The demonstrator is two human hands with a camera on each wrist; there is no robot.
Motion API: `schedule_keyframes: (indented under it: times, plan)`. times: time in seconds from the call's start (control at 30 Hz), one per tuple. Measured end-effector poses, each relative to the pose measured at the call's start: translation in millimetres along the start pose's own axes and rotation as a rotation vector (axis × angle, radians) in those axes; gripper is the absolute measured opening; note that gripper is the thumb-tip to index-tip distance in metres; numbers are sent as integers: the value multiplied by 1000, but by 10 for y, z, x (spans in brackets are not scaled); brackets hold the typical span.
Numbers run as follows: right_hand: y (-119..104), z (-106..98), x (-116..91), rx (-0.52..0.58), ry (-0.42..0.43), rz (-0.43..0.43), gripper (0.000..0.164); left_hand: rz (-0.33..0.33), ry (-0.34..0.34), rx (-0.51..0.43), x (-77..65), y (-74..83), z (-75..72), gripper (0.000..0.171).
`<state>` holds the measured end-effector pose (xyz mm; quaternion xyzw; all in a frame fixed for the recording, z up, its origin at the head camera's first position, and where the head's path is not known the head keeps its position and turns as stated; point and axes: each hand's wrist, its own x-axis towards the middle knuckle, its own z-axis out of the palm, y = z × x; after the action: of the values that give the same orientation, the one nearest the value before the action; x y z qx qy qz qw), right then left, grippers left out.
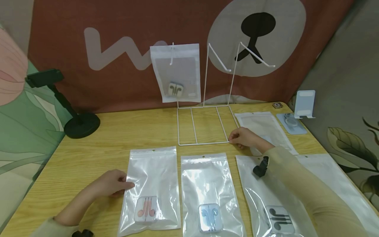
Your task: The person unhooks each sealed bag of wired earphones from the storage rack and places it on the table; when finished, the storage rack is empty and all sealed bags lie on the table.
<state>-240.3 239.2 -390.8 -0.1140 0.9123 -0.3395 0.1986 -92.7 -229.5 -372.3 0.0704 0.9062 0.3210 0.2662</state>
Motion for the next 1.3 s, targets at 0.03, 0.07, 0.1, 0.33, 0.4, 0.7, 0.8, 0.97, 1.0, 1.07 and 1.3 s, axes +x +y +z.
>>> schedule_keyframes:
  times: [0.03, 0.07, 0.1, 0.33, 0.4, 0.7, 0.8, 0.97, 1.0, 1.07, 1.3]
  plan:
    - [3, 0, 2, 3, 0, 0, 11, -6, -1, 8, -1, 2, -3, 39]
    - [6, 0, 3, 7, 1, 1, 11, -12, -4, 12, -2, 5, -9, 39]
    - [13, 0, 7, 7, -1, 0, 11, -15, -9, 19, -3, 5, -15, 39]
    - [40, 8, 31, 15, -6, 8, 11, 22, 25, 95, -7, 0, -149, 42]
    - [41, 8, 35, 16, -5, 8, 11, 43, 65, 105, 8, 22, -210, 42]
    - [34, 7, 31, 20, -5, 12, 11, 213, 244, 10, 161, 346, -597, 38]
    - [39, 11, 32, 17, -2, 12, 11, 278, 305, -27, 284, 476, -727, 38]
    - [34, 16, 23, 4, -1, 11, 12, 402, 388, -152, 531, 727, -875, 36]
    - [35, 16, 23, 4, 0, 14, 12, 424, 405, -187, 585, 781, -894, 35]
    - [33, 16, 20, 5, -1, 21, 11, 458, 432, -254, 700, 882, -931, 34]
    - [39, 15, 14, 10, 1, 27, 12, 458, 501, -410, 1137, 1107, -1048, 35]
